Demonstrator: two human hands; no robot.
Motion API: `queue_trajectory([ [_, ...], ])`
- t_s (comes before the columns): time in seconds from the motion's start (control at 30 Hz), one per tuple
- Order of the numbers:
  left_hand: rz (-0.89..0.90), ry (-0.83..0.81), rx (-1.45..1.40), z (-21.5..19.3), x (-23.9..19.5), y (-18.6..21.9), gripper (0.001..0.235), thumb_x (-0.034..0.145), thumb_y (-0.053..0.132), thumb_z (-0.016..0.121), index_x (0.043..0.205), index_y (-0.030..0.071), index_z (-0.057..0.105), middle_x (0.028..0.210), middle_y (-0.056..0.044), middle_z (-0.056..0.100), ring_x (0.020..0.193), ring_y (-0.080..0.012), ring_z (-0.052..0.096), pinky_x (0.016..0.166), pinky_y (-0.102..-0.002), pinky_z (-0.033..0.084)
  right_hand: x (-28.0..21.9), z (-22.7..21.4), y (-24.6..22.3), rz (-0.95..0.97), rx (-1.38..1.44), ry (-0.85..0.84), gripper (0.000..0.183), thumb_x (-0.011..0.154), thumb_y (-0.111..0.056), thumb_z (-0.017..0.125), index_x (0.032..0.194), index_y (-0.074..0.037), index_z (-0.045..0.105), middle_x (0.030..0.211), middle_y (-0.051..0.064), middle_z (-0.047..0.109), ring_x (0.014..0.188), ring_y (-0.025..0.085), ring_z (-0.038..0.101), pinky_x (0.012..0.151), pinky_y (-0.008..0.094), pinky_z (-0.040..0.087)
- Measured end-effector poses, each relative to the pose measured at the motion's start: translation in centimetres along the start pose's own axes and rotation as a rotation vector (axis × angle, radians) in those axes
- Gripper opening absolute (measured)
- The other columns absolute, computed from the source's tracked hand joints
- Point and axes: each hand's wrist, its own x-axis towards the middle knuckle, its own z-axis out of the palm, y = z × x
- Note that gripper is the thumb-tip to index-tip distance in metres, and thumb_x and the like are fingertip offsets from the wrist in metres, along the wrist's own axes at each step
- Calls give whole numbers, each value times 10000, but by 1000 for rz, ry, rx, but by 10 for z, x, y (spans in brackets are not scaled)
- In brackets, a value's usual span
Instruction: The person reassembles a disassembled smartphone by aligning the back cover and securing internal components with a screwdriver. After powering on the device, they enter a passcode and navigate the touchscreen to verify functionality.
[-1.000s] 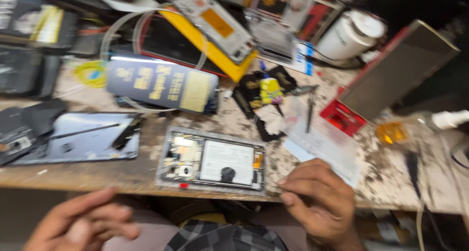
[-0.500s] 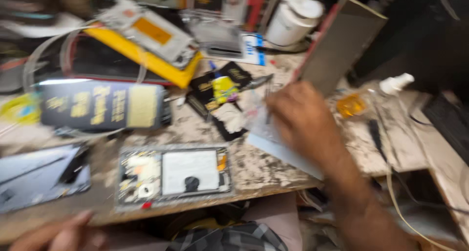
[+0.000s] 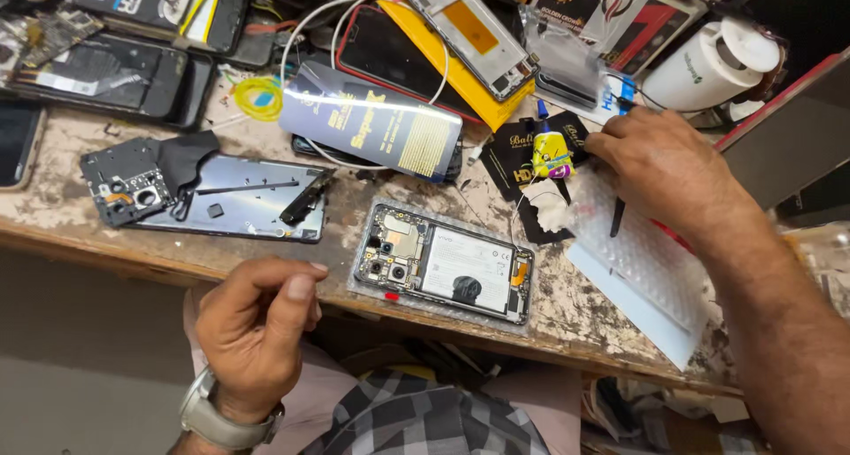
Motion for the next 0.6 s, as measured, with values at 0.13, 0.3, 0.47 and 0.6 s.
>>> queue_trajectory([
  [0.13, -27, -40, 30, 0, 2, 3, 102, 1013, 73, 641, 1027, -17, 688, 732, -21, 641, 618, -57, 577, 568, -198, 457, -10, 4, 10, 32, 109, 101, 258, 894, -157, 709, 1145, -98, 706, 1097, 111, 711, 1096, 282, 651, 970, 431, 526],
  [0.3, 247, -224, 305, -1, 12, 10, 111, 929, 94, 703, 1019, 34, 724, 909, -47, 679, 794, -133, 657, 685, -269, 517, -26, -1, 12, 150, 272, 273, 280, 979, -135, 714, 1247, -61, 674, 1098, 157, 701, 1034, 303, 683, 909, 423, 564],
  [0.47, 439, -345, 584, 8, 11, 15, 209, 834, 192, 785, 1017, 94, 755, 1024, -39, 635, 879, -211, 610, 729, -368, 510, -52, -12, -4, 188, 564, 610, 201, 1021, 31, 710, 1207, 2, 638, 1140, 187, 715, 1105, 272, 730, 853, 362, 598],
  [0.6, 498, -385, 698, 13, 13, 17, 270, 833, 261, 808, 1045, 102, 759, 1037, -43, 614, 851, -223, 573, 742, -413, 460, -71, -19, -29, 20, 871, 787, 243, 1039, 116, 658, 1248, 64, 548, 1171, 204, 686, 1136, 270, 714, 1007, 361, 604],
])
